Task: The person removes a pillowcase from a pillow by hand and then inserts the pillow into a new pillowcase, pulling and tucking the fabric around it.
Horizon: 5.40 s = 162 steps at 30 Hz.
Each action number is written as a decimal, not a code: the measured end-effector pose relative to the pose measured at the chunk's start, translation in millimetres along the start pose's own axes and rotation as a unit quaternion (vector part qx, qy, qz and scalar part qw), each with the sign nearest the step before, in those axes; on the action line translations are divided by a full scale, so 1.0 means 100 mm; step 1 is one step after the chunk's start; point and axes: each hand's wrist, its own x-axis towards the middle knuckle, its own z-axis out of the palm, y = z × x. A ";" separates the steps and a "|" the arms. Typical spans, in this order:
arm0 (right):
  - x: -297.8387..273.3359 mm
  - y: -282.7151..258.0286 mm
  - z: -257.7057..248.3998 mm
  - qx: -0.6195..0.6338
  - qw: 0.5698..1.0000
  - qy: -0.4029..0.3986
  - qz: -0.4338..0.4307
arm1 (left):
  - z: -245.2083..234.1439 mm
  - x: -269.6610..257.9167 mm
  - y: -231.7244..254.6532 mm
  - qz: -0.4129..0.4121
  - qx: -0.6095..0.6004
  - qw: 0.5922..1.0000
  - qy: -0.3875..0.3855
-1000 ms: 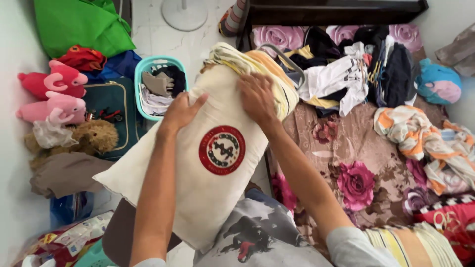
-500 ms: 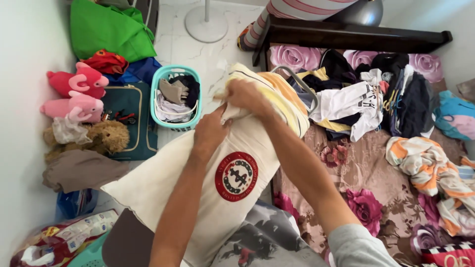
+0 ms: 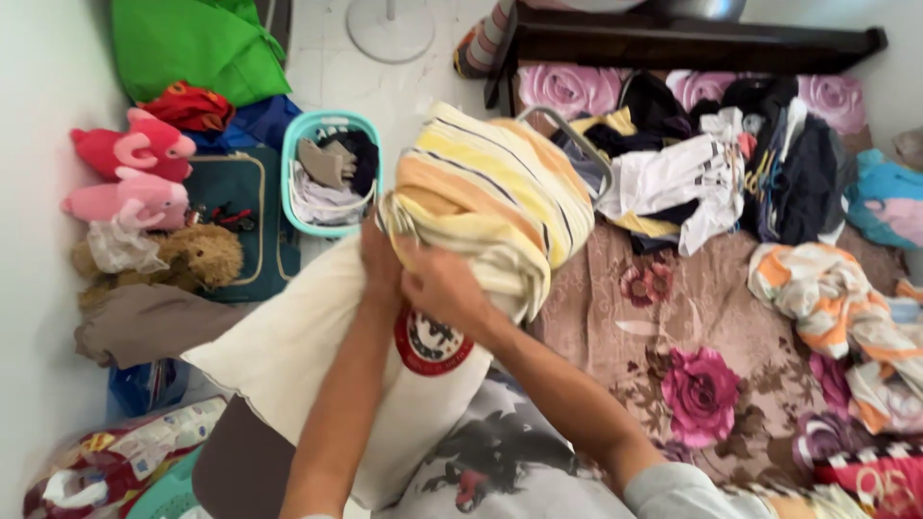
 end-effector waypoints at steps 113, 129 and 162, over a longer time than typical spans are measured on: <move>-0.55 1.93 -0.04 0.362 0.878 0.279 0.143 | 0.82 -0.33 0.93 0.219 0.533 0.811 -0.100; -0.36 1.70 -0.35 -0.027 0.910 0.342 0.234 | 1.05 -0.25 0.38 0.380 0.425 0.811 -0.134; 0.86 0.60 0.19 -0.157 0.976 0.146 -0.049 | -1.30 -0.19 -0.20 -0.173 0.118 0.973 -0.095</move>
